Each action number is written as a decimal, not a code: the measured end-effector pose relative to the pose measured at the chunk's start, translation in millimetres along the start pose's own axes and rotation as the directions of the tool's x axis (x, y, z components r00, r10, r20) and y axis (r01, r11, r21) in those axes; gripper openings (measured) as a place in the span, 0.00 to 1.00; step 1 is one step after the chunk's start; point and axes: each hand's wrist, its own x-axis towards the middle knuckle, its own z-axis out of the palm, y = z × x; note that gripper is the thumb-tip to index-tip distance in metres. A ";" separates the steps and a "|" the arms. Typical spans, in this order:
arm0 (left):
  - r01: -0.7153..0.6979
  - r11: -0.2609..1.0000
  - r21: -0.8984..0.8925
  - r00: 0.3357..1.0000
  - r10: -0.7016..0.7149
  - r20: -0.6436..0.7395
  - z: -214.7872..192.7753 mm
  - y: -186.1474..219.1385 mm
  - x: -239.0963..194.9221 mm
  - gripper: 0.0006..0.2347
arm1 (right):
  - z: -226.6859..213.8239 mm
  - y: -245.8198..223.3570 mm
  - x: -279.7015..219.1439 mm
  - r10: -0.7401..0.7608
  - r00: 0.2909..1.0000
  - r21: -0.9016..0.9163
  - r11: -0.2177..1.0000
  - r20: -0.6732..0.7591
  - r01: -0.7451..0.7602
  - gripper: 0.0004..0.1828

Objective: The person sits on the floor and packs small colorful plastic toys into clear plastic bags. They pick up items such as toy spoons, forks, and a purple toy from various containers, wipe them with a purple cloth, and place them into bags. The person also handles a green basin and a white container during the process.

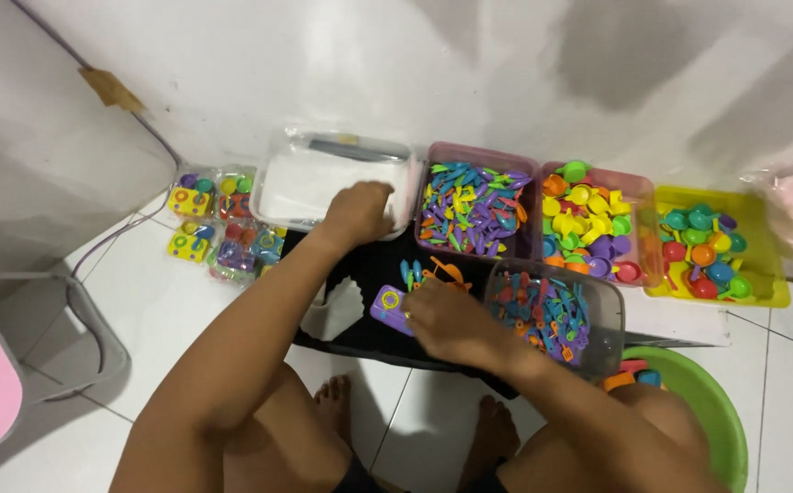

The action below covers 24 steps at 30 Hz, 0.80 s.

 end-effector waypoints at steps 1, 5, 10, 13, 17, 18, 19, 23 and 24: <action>0.017 0.999 0.046 0.992 -0.022 0.126 3.7 -5.6 2.5 0.23 | 19.6 5.4 0.9 -0.055 0.998 -0.070 0.996 0.004 0.055 0.07; -0.043 0.991 0.129 0.983 0.019 0.184 10.2 -12.9 11.0 0.20 | 56.4 9.1 3.3 -0.037 0.999 -0.326 0.944 0.020 0.041 0.22; -0.177 0.932 0.317 0.977 0.127 0.172 16.5 -23.9 17.9 0.12 | 69.6 11.0 7.6 -0.026 0.999 -0.464 0.886 -0.037 0.006 0.36; -0.187 0.947 0.262 0.976 0.148 0.163 12.5 -22.0 13.2 0.20 | 64.5 10.1 14.1 0.005 0.999 -0.382 0.924 -0.049 -0.024 0.36; -0.176 0.956 0.234 0.975 0.136 0.178 1.7 -17.6 12.4 0.18 | 53.3 0.5 21.6 0.000 0.996 -0.322 0.946 -0.086 -0.027 0.38; -0.175 0.960 0.221 0.975 0.137 0.177 -0.7 -15.9 12.1 0.15 | 55.0 0.8 22.2 0.031 0.997 -0.288 0.957 -0.064 -0.048 0.36; -0.174 0.963 0.208 0.975 0.138 0.176 -2.8 -14.3 11.9 0.13 | 57.0 1.3 22.8 0.062 0.997 -0.253 0.965 -0.041 -0.070 0.36; -0.148 0.971 0.186 0.979 0.117 0.168 8.2 -27.8 17.9 0.10 | 61.1 5.8 19.9 0.094 0.996 -0.222 0.970 -0.009 -0.093 0.38; -0.137 0.982 0.127 0.984 0.121 0.128 0.9 -26.7 13.1 0.10 | 58.3 4.9 20.3 0.089 0.996 -0.168 0.982 -0.016 -0.090 0.37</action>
